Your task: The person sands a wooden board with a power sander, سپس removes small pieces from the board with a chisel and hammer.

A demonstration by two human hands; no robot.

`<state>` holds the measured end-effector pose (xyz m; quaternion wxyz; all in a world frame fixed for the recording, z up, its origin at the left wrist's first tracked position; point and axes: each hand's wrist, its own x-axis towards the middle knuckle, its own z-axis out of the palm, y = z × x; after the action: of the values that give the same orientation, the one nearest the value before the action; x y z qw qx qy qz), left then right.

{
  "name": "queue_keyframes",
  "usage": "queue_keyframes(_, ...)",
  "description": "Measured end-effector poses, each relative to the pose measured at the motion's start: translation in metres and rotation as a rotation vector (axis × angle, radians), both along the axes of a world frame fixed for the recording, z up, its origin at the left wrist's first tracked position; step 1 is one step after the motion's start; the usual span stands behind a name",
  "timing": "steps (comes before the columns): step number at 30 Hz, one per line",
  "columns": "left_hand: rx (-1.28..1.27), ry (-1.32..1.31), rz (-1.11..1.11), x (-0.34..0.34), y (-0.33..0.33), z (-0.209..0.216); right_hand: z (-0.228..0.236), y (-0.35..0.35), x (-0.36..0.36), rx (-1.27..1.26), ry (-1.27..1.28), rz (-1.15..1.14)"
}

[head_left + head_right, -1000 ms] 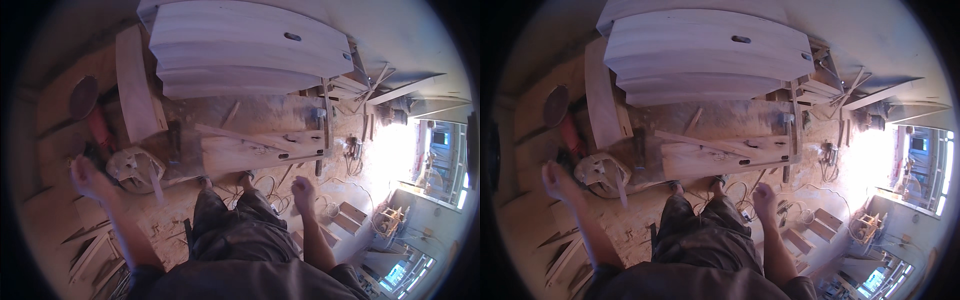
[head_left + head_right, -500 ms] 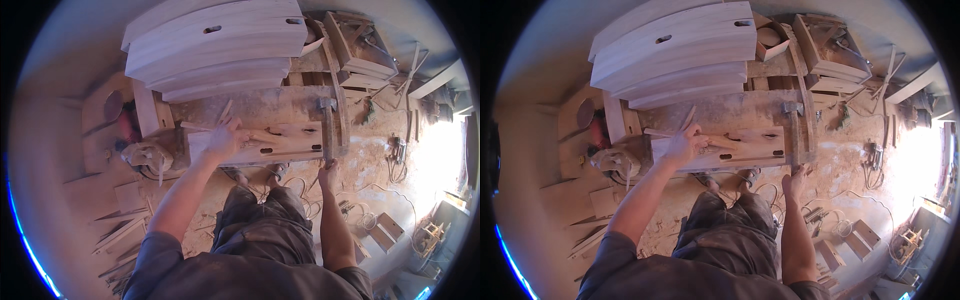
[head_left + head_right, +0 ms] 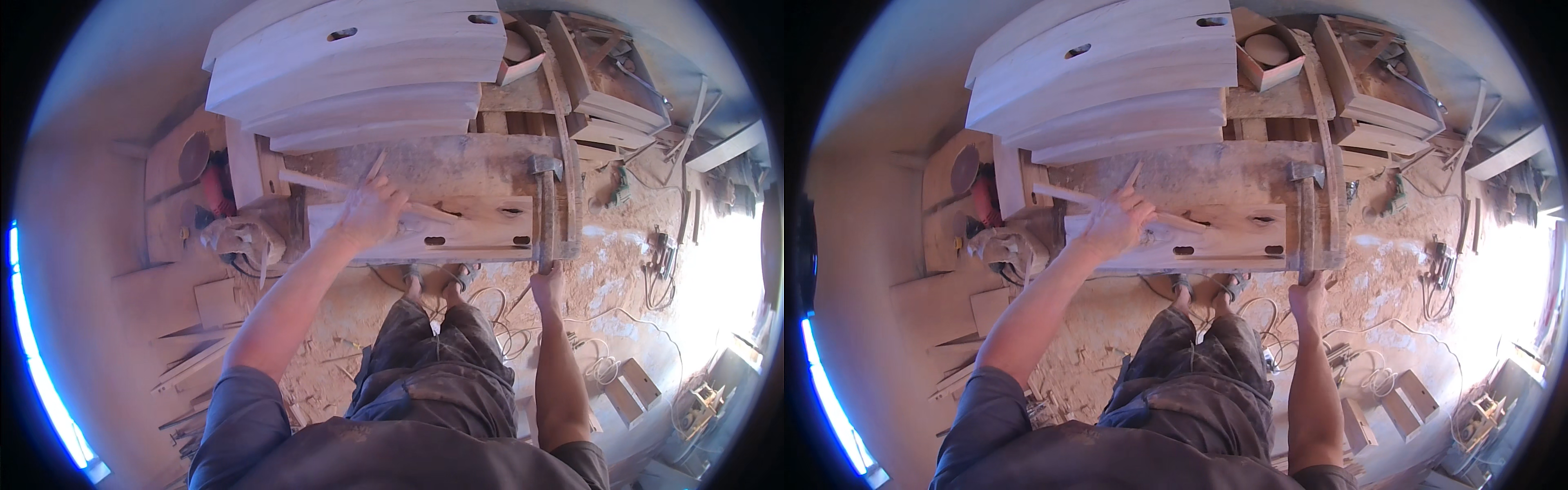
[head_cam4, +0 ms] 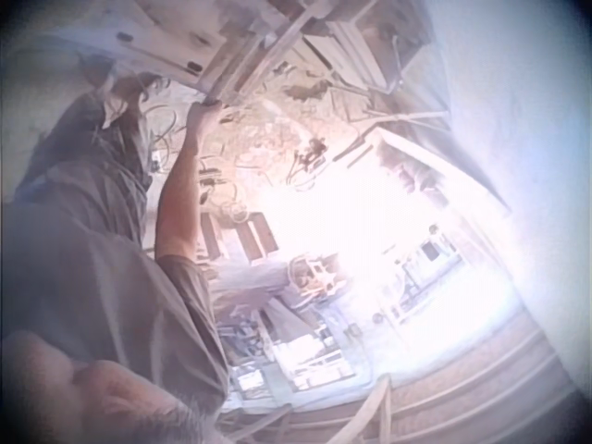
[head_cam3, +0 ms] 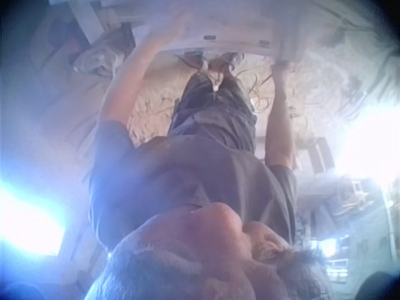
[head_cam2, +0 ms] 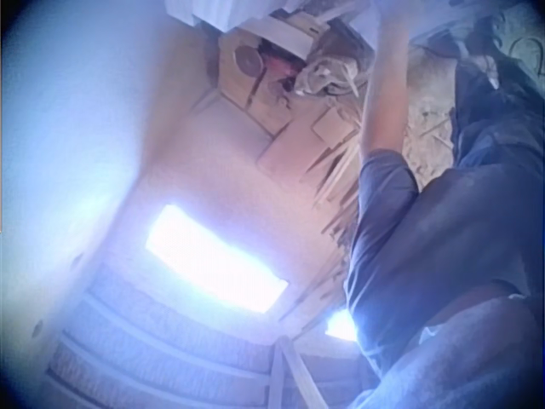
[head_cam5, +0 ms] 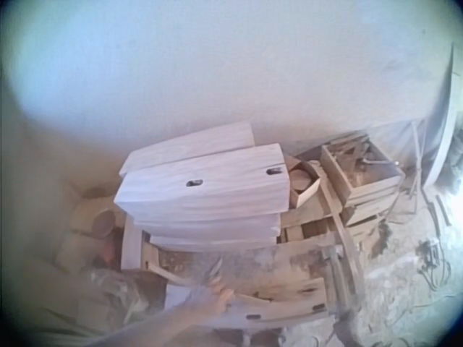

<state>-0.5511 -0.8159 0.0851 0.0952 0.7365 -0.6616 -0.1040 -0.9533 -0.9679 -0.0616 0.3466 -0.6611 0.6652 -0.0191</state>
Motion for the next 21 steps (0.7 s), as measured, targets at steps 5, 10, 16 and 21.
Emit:
queue_keyframes(5,0.367,0.213,0.324,-0.036,0.013,0.022,0.020,-0.027,-0.029,0.053,-0.043,-0.115)
queue_keyframes(10,0.364,0.265,0.403,-0.037,0.043,0.022,0.092,0.067,-0.045,0.233,-0.626,-0.229)
queue_keyframes(16,0.392,0.309,0.462,-0.036,0.042,0.020,0.151,0.140,0.049,0.273,-0.625,-0.296)
queue_keyframes(21,0.470,0.270,0.470,-0.034,0.032,0.031,0.164,0.161,0.098,0.144,-0.632,-0.101)
